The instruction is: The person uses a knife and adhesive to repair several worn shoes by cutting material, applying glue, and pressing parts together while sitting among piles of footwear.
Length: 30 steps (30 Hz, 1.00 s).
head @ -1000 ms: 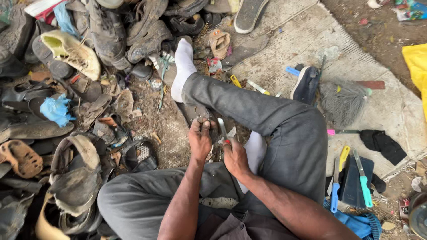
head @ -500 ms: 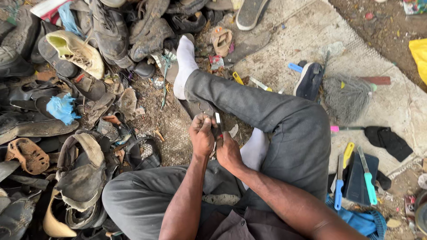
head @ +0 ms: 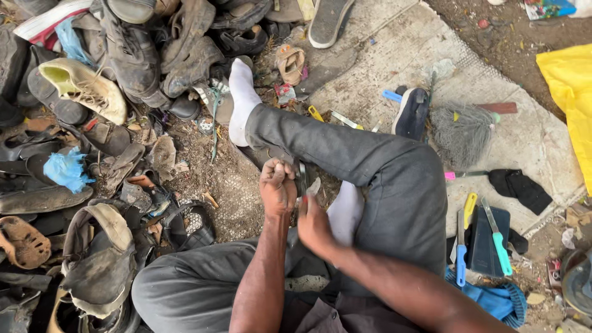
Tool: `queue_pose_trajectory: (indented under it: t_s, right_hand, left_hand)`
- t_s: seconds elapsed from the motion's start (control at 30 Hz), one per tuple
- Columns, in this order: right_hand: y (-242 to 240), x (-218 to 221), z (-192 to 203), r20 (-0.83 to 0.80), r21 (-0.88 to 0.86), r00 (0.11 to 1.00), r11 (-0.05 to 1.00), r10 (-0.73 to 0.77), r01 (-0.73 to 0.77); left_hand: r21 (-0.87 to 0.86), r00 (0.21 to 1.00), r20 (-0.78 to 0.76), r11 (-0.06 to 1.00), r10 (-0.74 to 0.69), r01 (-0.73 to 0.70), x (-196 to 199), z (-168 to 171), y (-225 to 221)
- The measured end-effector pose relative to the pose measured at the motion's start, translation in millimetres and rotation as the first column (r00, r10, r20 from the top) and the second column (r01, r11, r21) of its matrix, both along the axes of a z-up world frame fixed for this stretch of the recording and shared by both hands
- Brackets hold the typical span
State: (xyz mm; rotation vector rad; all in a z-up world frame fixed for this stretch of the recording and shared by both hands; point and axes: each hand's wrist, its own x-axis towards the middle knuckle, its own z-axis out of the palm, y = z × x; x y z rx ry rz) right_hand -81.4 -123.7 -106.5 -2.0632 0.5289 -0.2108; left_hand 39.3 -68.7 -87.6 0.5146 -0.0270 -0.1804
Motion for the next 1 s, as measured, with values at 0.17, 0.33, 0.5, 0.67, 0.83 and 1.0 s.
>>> queue_pose_trajectory:
  t_s: [0.17, 0.33, 0.5, 0.67, 0.83, 1.0]
  right_hand:
    - [20.6, -14.4, 32.1, -0.212, 0.179, 0.977, 0.982, -0.019, 0.058]
    - [20.0, 5.8, 45.9, 0.165, 0.090, 0.986, 0.996, -0.022, 0.007]
    - [33.1, -20.5, 73.7, -0.179, 0.498, 0.981, 0.866, 0.068, 0.031]
    - [3.6, -18.2, 63.6, -0.117, 0.311, 0.984, 0.946, 0.136, -0.094]
    - [-14.5, 4.8, 67.5, 0.109, 0.072, 0.918, 0.918, 0.381, -0.389]
    - [-8.6, 9.8, 82.1, -0.013, 0.096, 0.882, 0.879, 0.471, -0.467]
  left_hand:
    - [-0.079, 0.998, -0.070, 0.997, -0.007, 0.001, 0.9, 6.0, 2.6]
    - [-0.178, 0.997, 0.020, 0.981, -0.074, 0.077, -1.8, 40.1, -1.2]
    - [-0.021, 0.999, -0.045, 1.000, 0.018, -0.019, -35.0, 58.2, 36.1]
    - [0.061, 0.914, -0.188, 0.933, 0.360, -0.355, -67.1, 50.3, 80.9]
    - [0.074, 0.854, -0.285, 0.898, 0.436, -0.434, -89.3, 45.8, 103.6]
    - [0.098, 0.826, -0.321, 0.884, 0.463, -0.457, -98.6, 48.7, 117.3]
